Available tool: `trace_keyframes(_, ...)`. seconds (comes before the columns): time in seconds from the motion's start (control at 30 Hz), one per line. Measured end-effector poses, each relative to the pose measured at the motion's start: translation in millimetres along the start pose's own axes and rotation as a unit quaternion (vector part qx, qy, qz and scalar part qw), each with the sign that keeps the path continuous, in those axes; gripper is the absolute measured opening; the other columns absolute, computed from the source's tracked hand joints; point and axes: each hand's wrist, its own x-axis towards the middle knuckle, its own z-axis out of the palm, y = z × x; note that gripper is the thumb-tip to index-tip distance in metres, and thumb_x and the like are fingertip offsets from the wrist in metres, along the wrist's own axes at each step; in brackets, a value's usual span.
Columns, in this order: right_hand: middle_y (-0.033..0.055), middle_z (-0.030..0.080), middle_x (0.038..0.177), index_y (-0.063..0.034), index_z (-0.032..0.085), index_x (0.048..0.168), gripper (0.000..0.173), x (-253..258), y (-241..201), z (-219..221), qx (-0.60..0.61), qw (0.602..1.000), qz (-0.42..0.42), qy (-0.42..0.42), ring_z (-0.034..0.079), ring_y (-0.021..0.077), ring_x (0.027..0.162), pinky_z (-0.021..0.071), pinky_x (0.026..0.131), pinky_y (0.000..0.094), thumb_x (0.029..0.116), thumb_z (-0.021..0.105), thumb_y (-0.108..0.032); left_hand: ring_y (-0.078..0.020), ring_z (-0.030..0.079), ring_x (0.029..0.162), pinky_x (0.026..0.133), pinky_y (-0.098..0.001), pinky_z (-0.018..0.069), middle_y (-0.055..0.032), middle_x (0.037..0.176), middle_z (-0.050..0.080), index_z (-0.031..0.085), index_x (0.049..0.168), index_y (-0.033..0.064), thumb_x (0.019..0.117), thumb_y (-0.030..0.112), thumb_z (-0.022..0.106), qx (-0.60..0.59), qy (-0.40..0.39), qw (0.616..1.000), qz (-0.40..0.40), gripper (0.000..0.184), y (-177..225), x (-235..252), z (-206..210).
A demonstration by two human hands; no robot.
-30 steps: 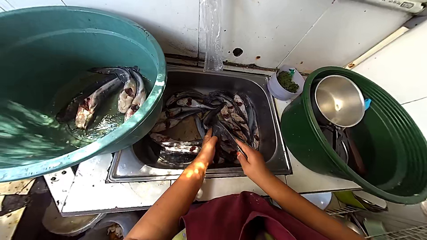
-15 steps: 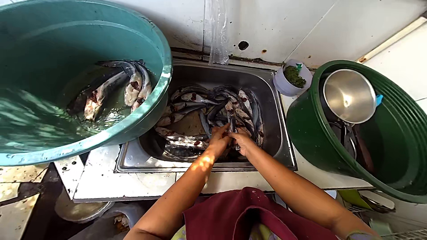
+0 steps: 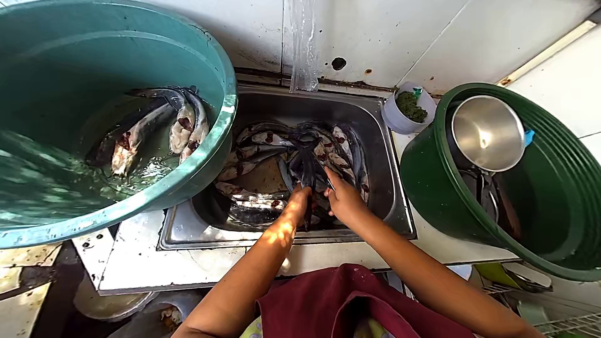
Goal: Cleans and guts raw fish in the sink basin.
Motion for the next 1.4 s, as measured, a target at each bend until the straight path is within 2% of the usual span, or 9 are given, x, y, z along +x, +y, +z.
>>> trace_keyframes(0.33, 0.021, 0.064, 0.128, -0.0175, 0.024, 0.165, 0.064, -44, -6, 7, -0.17, 0.985, -0.023, -0.034, 0.069, 0.0354, 0.106, 0.0558, 0.091, 0.0493, 0.1037, 0.041, -0.008, -0.0093, 0.049, 0.055, 0.051, -0.0244, 0.0447, -0.0003, 0.071, 0.05, 0.049, 0.124, 0.008, 0.1013, 0.004, 0.033, 0.059, -0.007, 0.997, 0.043, 0.028, 0, -4, 8)
trace_keyframes(0.5, 0.0199, 0.065, 0.121, -0.0223, 0.02, 0.166, 0.068, 6, -22, 17, -0.133, 0.99, -0.035, 0.018, 0.069, 0.0365, 0.103, 0.0572, 0.087, 0.0533, 0.1048, 0.047, -0.011, -0.0151, 0.065, 0.097, 0.086, -0.0389, 0.0537, -0.0099, 0.108, 0.067, 0.057, 0.133, 0.0058, 0.0938, 0.014, 0.042, 0.148, -0.019, 0.98, 0.132, 0.042, -13, 2, -2)
trace_keyframes(0.67, 0.0215, 0.064, 0.129, -0.0167, 0.02, 0.166, 0.065, -35, 0, 15, -0.134, 0.989, -0.063, -0.01, 0.069, 0.0364, 0.106, 0.0559, 0.092, 0.0511, 0.1047, 0.041, -0.009, -0.0099, 0.051, 0.059, 0.054, -0.0257, 0.0459, -0.0015, 0.074, 0.052, 0.049, 0.133, 0.0064, 0.0962, 0.003, 0.035, 0.029, -0.017, 0.996, 0.082, 0.04, -3, -1, 3)
trace_keyframes(0.8, 0.0216, 0.064, 0.125, -0.0116, 0.024, 0.164, 0.063, -57, 5, 16, -0.158, 0.986, -0.054, -0.016, 0.07, 0.0355, 0.1, 0.0573, 0.087, 0.0488, 0.1039, 0.04, -0.007, -0.0101, 0.048, 0.057, 0.054, -0.026, 0.0436, -0.0007, 0.072, 0.048, 0.046, 0.134, 0.0075, 0.0952, 0.0, 0.034, 0.013, -0.019, 0.998, 0.066, 0.041, -2, -1, 4)
trace_keyframes(1.0, 0.0226, 0.065, 0.126, -0.0175, 0.02, 0.166, 0.066, 7, -19, 21, -0.097, 0.993, -0.06, 0.005, 0.068, 0.0389, 0.108, 0.055, 0.094, 0.0555, 0.1057, 0.044, -0.009, -0.0147, 0.063, 0.106, 0.092, -0.0372, 0.0518, -0.0118, 0.121, 0.064, 0.047, 0.147, 0.005, 0.097, 0.01, 0.039, 0.088, -0.015, 0.988, 0.129, 0.051, -9, -2, 0)
trace_keyframes(1.1, 0.0224, 0.068, 0.108, -0.0138, 0.029, 0.163, 0.058, 7, -3, 10, 0.094, 0.99, -0.101, 0.029, 0.067, 0.0319, 0.084, 0.0565, 0.08, 0.0505, 0.1071, 0.042, -0.007, -0.0079, 0.059, 0.066, 0.061, -0.0251, 0.0519, -0.0014, 0.082, 0.061, 0.051, 0.131, 0.0097, 0.0944, 0.016, 0.038, 0.007, -0.051, 0.988, 0.144, 0.039, -7, -1, -3)
trace_keyframes(1.23, 0.0108, 0.06, 0.091, -0.0177, 0.029, 0.164, 0.058, -19, 25, -4, 0.192, 0.977, -0.07, 0.055, 0.052, 0.0166, 0.057, 0.0511, 0.055, 0.0362, 0.1074, 0.04, -0.011, -0.0107, 0.054, 0.059, 0.057, -0.0249, 0.0493, -0.0018, 0.074, 0.056, 0.055, 0.112, 0.0086, 0.1039, 0.019, 0.038, -0.038, -0.057, 0.989, 0.133, 0.021, -5, 5, -5)
trace_keyframes(1.3, 0.0115, 0.061, 0.093, -0.0161, 0.029, 0.164, 0.057, -25, 34, -4, 0.159, 0.984, -0.055, 0.059, 0.055, 0.0173, 0.062, 0.0525, 0.06, 0.0356, 0.1073, 0.04, -0.011, -0.0112, 0.054, 0.058, 0.055, -0.025, 0.0492, -0.0029, 0.073, 0.056, 0.054, 0.109, 0.0072, 0.102, 0.014, 0.037, -0.032, -0.033, 0.991, 0.126, 0.019, -3, 6, -5)
trace_keyframes(1.4, 0.0206, 0.069, 0.121, -0.0103, 0.032, 0.162, 0.056, -32, 35, -3, 0.062, 0.995, -0.066, 0.043, 0.068, 0.0268, 0.098, 0.0535, 0.094, 0.0426, 0.1061, 0.04, -0.011, -0.0109, 0.054, 0.058, 0.056, -0.025, 0.0486, -0.0024, 0.071, 0.054, 0.052, 0.113, 0.0069, 0.1054, 0.012, 0.033, -0.011, -0.022, 0.992, 0.12, 0.021, 0, 5, -3)
